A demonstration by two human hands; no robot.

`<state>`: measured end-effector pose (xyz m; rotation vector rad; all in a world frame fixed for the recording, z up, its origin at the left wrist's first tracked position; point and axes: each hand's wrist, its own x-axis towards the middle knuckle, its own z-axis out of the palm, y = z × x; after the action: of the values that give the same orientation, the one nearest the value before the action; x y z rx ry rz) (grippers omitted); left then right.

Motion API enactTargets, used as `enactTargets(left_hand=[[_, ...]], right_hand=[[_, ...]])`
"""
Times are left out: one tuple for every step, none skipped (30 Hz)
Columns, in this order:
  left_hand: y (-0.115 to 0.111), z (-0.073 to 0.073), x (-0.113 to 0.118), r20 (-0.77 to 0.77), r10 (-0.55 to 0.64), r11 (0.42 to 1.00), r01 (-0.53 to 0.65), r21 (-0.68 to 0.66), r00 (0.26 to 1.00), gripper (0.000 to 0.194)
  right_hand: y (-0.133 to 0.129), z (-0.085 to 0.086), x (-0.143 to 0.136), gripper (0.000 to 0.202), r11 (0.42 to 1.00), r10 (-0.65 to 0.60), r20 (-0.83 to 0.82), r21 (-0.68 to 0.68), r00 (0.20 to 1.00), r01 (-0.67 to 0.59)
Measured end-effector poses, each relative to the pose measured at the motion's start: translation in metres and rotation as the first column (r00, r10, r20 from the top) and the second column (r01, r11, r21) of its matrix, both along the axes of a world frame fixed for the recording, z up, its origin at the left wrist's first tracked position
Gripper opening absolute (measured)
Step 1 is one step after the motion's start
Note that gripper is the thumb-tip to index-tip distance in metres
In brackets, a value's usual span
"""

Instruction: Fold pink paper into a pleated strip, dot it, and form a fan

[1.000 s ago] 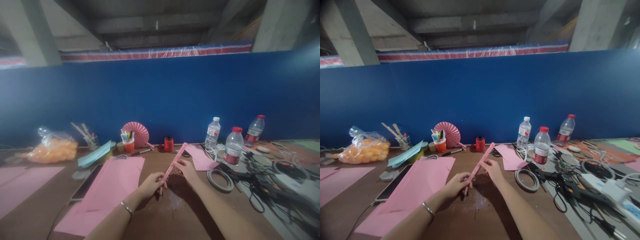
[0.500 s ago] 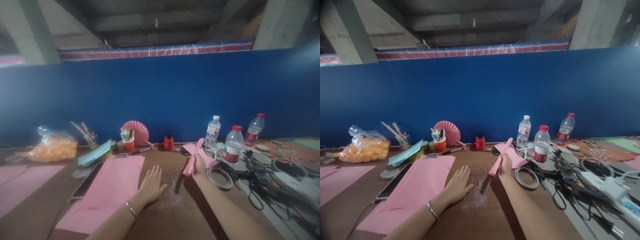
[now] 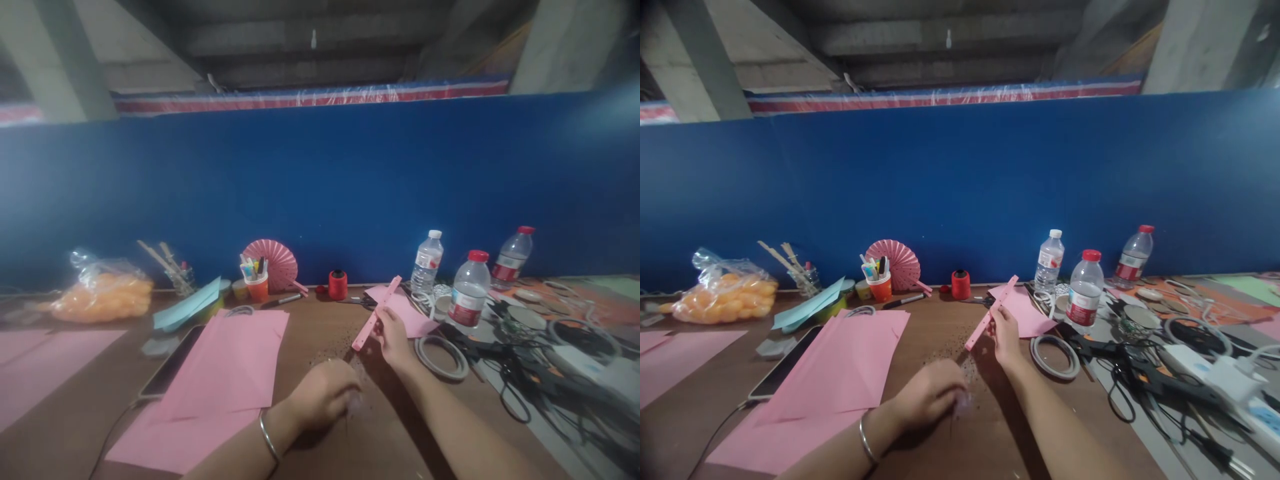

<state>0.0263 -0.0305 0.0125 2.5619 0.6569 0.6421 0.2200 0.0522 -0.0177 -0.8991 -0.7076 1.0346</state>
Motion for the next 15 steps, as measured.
enactTargets(left_hand=[[0.008,-0.002,-0.005,0.073,0.159,0.987,-0.156,-0.05,0.985,0.02],[0.015,-0.005,-0.009,0.13,0.283,0.956,-0.269,-0.115,0.95,0.021],[0.022,-0.008,-0.013,0.178,0.368,0.922,-0.335,-0.192,0.912,0.021],[0.028,-0.012,-0.015,0.219,0.43,0.888,-0.366,-0.279,0.876,0.021],[0.033,-0.016,-0.016,0.252,0.473,0.854,-0.37,-0.364,0.844,0.02],[0.037,-0.02,-0.016,0.282,0.503,0.824,-0.356,-0.44,0.817,0.019],[0.039,-0.023,-0.015,0.306,0.522,0.798,-0.329,-0.505,0.796,0.018],[0.04,-0.025,-0.013,0.324,0.535,0.773,-0.297,-0.56,0.78,0.017],[0.04,-0.026,-0.01,0.34,0.538,0.755,-0.261,-0.602,0.771,0.017],[0.039,-0.026,-0.007,0.355,0.532,0.742,-0.222,-0.632,0.769,0.018],[0.036,-0.025,-0.004,0.371,0.519,0.733,-0.178,-0.657,0.77,0.02],[0.034,-0.022,-0.001,0.389,0.497,0.727,-0.127,-0.674,0.776,0.022],[0.032,-0.019,0.003,0.411,0.469,0.725,-0.075,-0.685,0.781,0.024],[0.03,-0.016,0.006,0.428,0.44,0.712,-0.015,-0.702,0.789,0.025],[0.029,-0.014,0.009,0.441,0.424,0.695,0.028,-0.718,0.791,0.026]], right_hand=[[-0.001,0.0,-0.003,0.023,0.999,0.037,0.007,-0.001,0.999,-0.037],[-0.001,0.0,-0.006,0.023,0.997,0.071,0.01,-0.004,0.997,-0.071],[-0.002,-0.001,-0.009,0.024,0.995,0.103,0.012,-0.009,0.995,-0.103],[-0.004,-0.001,-0.012,0.025,0.991,0.137,0.013,-0.013,0.991,-0.137],[-0.005,0.0,-0.015,0.025,0.985,0.172,0.015,-0.018,0.985,-0.171],[-0.007,0.001,-0.017,0.025,0.978,0.208,0.019,-0.024,0.978,-0.207],[-0.009,0.002,-0.019,0.025,0.968,0.251,0.022,-0.029,0.968,-0.25],[-0.011,0.003,-0.021,0.025,0.953,0.301,0.022,-0.035,0.953,-0.3],[-0.013,0.005,-0.023,0.024,0.935,0.354,0.02,-0.041,0.935,-0.353],[-0.015,0.006,-0.024,0.022,0.915,0.402,0.018,-0.047,0.916,-0.401],[-0.016,0.008,-0.025,0.021,0.898,0.439,0.021,-0.049,0.898,-0.437],[-0.017,0.008,-0.025,0.021,0.887,0.46,0.027,-0.045,0.887,-0.459],[-0.018,0.009,-0.026,0.021,0.885,0.464,0.037,-0.038,0.885,-0.463],[-0.018,0.009,-0.026,0.022,0.891,0.454,0.048,-0.029,0.89,-0.453],[-0.018,0.008,-0.026,0.023,0.897,0.441,0.06,-0.022,0.895,-0.441]])
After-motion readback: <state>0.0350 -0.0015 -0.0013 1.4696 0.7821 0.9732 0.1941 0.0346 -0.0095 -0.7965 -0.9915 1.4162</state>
